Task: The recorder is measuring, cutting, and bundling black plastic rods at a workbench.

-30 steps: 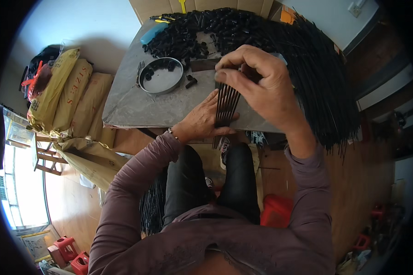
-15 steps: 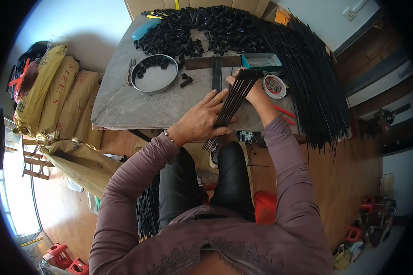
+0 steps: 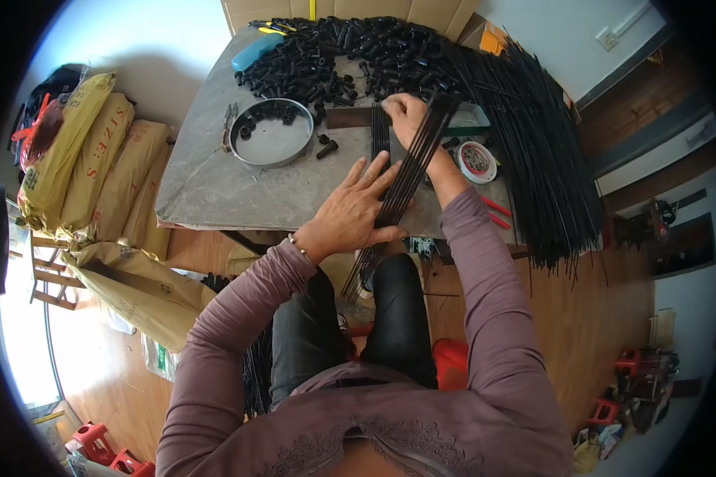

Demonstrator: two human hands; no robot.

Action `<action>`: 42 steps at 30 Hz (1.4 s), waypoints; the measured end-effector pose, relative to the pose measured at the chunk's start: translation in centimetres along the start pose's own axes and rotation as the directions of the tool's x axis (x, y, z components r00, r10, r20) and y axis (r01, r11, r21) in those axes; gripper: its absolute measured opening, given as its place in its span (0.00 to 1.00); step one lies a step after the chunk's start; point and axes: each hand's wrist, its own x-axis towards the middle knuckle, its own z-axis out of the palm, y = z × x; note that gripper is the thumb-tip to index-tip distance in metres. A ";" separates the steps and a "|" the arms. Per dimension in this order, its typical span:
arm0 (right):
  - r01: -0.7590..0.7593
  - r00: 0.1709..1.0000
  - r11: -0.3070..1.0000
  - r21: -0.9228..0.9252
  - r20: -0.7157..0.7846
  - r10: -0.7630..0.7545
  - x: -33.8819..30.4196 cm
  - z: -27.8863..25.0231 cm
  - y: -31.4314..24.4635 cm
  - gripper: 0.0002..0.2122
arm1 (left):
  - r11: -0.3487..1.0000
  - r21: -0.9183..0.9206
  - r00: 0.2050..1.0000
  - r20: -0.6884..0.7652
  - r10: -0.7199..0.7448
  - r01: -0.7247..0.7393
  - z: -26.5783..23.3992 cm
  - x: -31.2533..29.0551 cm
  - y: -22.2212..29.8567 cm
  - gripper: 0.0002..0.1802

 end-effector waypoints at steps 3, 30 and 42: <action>0.083 0.991 0.969 -0.232 -0.086 -0.106 1.1 -0.1 2.8 0.11 | 0.999 -0.035 0.999 0.043 -0.032 0.033 0.4 0.3 -0.1 0.38; -0.249 0.950 0.932 -0.262 0.123 0.288 -3.5 -2.9 -0.1 0.19 | 0.999 0.007 0.998 0.061 0.032 -0.033 -0.1 0.5 0.2 0.30; -0.372 0.924 0.838 0.399 0.071 0.376 -4.0 -3.0 -0.3 0.08 | 0.999 -0.043 0.999 0.014 0.033 -0.032 -0.1 0.4 0.3 0.26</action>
